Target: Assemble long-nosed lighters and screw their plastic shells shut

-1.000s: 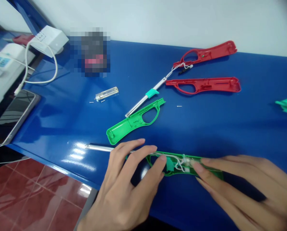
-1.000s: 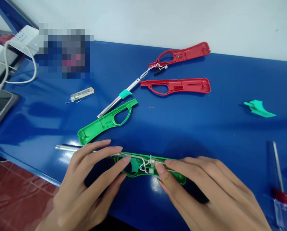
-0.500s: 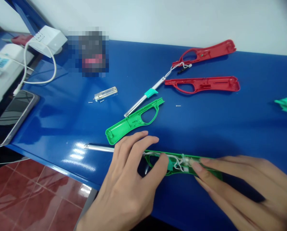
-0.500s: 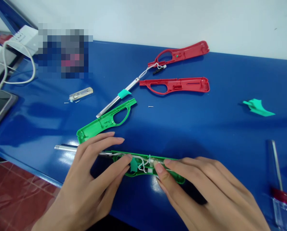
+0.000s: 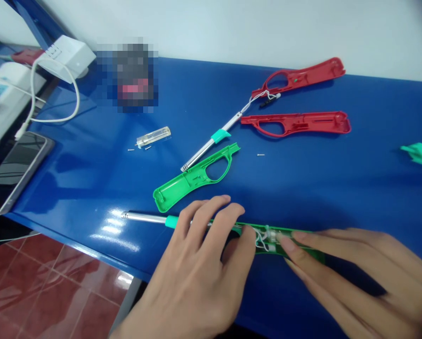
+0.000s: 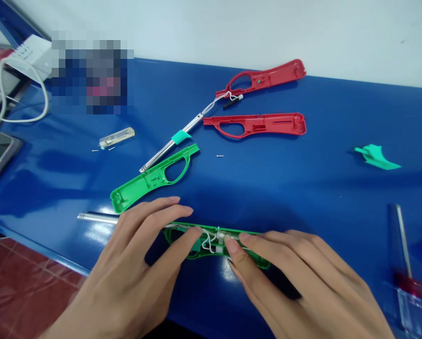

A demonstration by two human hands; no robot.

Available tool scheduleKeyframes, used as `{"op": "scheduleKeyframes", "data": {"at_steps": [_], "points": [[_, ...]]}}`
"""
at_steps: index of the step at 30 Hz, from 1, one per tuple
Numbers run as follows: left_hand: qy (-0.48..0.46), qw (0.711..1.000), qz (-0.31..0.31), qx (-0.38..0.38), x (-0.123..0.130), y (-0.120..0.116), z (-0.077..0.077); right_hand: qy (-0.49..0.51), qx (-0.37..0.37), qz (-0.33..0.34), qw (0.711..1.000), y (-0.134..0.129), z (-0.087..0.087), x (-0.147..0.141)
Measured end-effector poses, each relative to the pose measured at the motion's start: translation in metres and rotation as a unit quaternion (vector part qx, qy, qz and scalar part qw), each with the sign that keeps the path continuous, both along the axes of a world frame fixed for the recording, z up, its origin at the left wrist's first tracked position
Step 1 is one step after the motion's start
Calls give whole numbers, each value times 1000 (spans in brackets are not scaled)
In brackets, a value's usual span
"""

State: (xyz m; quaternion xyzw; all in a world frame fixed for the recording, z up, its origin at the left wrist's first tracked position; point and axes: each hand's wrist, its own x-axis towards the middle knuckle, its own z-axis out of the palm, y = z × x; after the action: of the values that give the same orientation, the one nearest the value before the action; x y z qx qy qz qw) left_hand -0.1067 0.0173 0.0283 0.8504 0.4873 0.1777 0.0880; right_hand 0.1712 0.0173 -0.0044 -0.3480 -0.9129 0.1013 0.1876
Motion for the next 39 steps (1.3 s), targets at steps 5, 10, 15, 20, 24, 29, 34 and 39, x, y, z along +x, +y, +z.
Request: {"op": "scheduleKeyframes", "data": {"at_steps": [5, 10, 15, 20, 24, 29, 34, 39], "points": [[-26, 999, -7, 27, 2, -7, -7, 20, 15, -10, 1000, 5, 2, -6], [-85, 995, 40, 26, -8, -15, -9, 29, 22, -22, 999, 6, 4, -11], [-109, 988, 95, 58, -20, -15, -11, 19, 30, -30, 999, 1, 4, -7], [-111, 990, 76, 39, -24, -17, -18, 9, -3, -83, 997, -1, 6, -11], [-114, 991, 62, 15, -27, -19, -20, 14, 12, -36, 999, 8, 12, -27], [-93, 995, 37, -7, -31, -20, -21, 8, 26, 3, 1000, 15, 13, -37], [-93, 995, 37, -14, -31, -21, -23, 2, 29, 1, 1000, 14, 12, -38], [-88, 995, 38, -20, -31, -22, -24, -3, 43, 8, 999, 15, 11, -38]]}}
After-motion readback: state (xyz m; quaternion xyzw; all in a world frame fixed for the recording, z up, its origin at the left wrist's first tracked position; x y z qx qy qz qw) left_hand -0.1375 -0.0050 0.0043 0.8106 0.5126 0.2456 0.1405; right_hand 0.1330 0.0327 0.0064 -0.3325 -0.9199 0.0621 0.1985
